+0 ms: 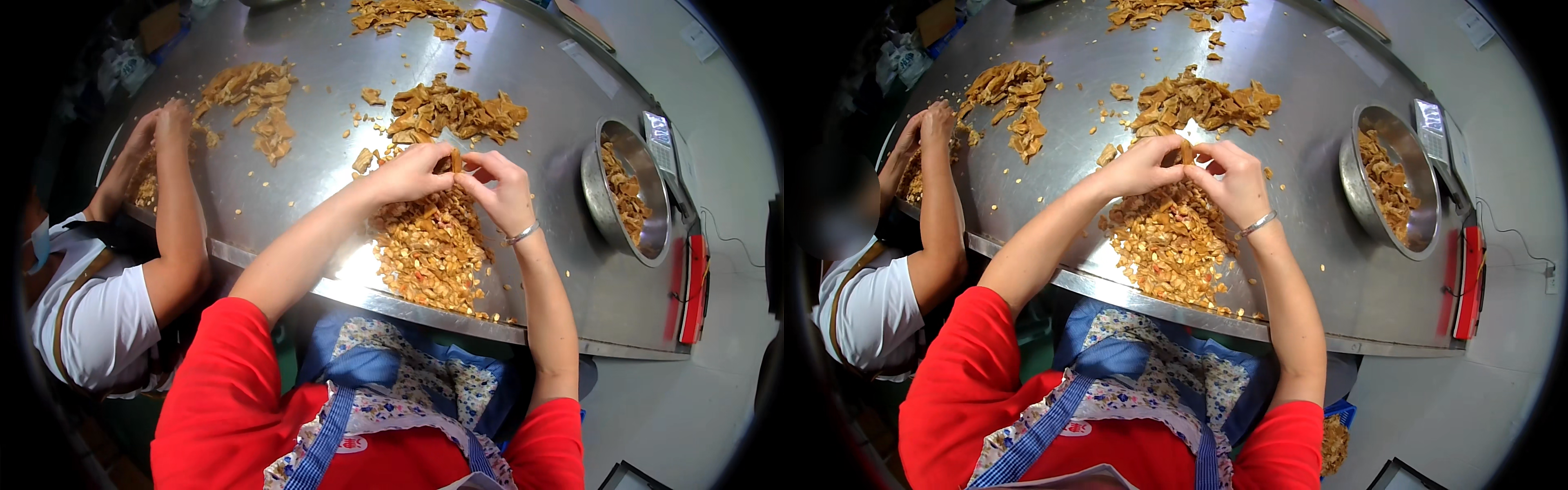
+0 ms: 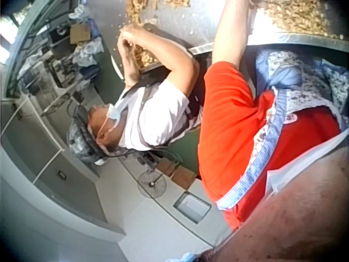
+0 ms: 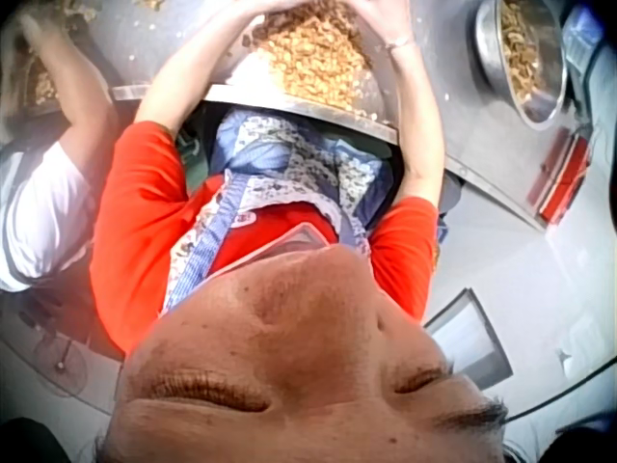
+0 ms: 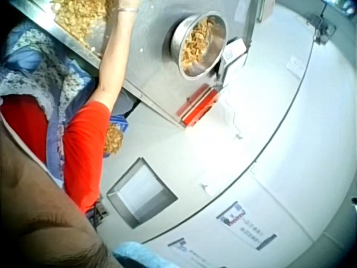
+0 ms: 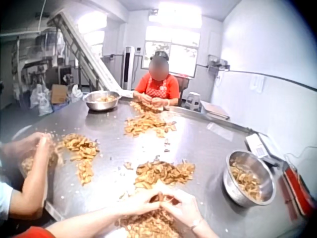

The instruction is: The person sorts dried food pieces on a stainless steel table, separating larger pieces into a metal bowl and smaller pieces into a blue crate. The person works alongside another individual performing the same task.

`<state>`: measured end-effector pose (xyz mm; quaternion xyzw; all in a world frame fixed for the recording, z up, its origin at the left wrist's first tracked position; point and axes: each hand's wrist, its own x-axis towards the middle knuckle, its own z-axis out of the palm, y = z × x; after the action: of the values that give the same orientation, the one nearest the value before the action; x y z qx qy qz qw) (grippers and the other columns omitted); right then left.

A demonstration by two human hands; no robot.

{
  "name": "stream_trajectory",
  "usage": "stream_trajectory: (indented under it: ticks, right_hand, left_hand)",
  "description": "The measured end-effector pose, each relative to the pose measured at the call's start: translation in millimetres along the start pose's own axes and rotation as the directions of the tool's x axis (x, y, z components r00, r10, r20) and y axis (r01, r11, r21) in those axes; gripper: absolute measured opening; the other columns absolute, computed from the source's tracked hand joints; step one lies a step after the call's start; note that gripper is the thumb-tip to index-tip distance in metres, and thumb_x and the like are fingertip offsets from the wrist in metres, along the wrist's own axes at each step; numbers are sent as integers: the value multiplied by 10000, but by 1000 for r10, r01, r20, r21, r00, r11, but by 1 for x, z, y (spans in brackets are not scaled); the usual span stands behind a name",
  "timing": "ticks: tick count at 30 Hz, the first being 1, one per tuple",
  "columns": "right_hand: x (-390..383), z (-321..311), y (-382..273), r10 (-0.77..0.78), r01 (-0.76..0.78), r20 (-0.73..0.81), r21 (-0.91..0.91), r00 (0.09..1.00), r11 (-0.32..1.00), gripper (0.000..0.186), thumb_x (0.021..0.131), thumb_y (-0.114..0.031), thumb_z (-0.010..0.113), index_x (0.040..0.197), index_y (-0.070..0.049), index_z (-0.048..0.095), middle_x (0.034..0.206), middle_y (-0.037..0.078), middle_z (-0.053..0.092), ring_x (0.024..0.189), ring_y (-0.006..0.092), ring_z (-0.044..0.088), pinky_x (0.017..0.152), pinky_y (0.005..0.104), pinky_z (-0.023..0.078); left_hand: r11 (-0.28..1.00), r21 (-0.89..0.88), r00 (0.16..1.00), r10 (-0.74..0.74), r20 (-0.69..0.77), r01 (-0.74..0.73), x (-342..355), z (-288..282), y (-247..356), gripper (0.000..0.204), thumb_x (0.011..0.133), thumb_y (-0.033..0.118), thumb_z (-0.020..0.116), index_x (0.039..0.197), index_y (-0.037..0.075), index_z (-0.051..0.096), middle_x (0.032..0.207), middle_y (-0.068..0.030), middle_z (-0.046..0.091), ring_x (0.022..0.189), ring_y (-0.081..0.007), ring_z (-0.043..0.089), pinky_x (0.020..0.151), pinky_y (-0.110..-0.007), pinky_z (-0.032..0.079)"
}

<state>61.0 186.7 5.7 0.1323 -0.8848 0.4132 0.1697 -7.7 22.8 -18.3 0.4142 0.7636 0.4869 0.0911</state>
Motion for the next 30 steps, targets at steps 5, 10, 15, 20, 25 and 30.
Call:
stream_trajectory:
  ticks: [5, 10, 15, 20, 25, 30]
  right_hand:
    - [-2, -2, 7, -107, 126, 122, -161, 987, 979, 164, 736, -108, 607, 881, -32, 606, 698, 123, 578, 619, 258, 587, 546, 325, 467]
    - [-5, 5, 1, -154, 171, 88, -249, 984, 953, 130, 710, -89, 584, 816, -14, 584, 663, 133, 557, 582, 281, 564, 513, 343, 453]
    - [-5, 11, 4, -113, 109, -21, -135, 993, 985, 120, 683, -58, 575, 787, -1, 598, 610, 121, 547, 513, 241, 544, 475, 307, 441]
    - [-6, 8, 17, 166, -167, 21, 117, 986, 979, 162, 685, -104, 603, 808, -4, 636, 623, 93, 611, 534, 114, 565, 507, 239, 446]
    - [-2, 3, 13, 225, -241, 132, 130, 965, 962, 186, 688, -146, 618, 805, -2, 638, 617, 83, 610, 541, 102, 565, 523, 237, 451]
    - [-2, 3, 2, 103, -98, 108, -52, 989, 994, 164, 702, -131, 605, 774, 17, 609, 631, 109, 598, 546, 164, 573, 518, 266, 453]
  left_hand:
    - [989, 131, 989, -88, 122, 72, -2, -7, 8, 264, 713, 165, 565, 883, -32, 521, 710, -183, 564, 678, -284, 560, 603, -362, 430]
    - [967, 185, 967, -204, 149, 175, -4, -8, 25, 273, 691, 166, 548, 854, -50, 510, 681, -216, 549, 661, -309, 557, 585, -382, 427]
    - [992, 82, 987, -108, 117, 98, -5, -6, 17, 258, 695, 166, 540, 833, -50, 511, 687, -193, 555, 613, -271, 544, 561, -354, 423]
    - [973, -111, 957, -171, 236, 201, -2, -10, 12, 213, 728, 142, 502, 842, -38, 520, 687, -127, 560, 610, -173, 514, 558, -313, 413]
    - [986, 14, 972, -166, 164, 166, -5, -5, 8, 222, 732, 149, 509, 832, -48, 523, 694, -146, 571, 615, -213, 542, 566, -331, 423]
    - [963, 245, 987, -138, 76, 116, -6, -2, 21, 248, 727, 172, 538, 812, -61, 524, 714, -214, 573, 693, -340, 570, 610, -395, 442]
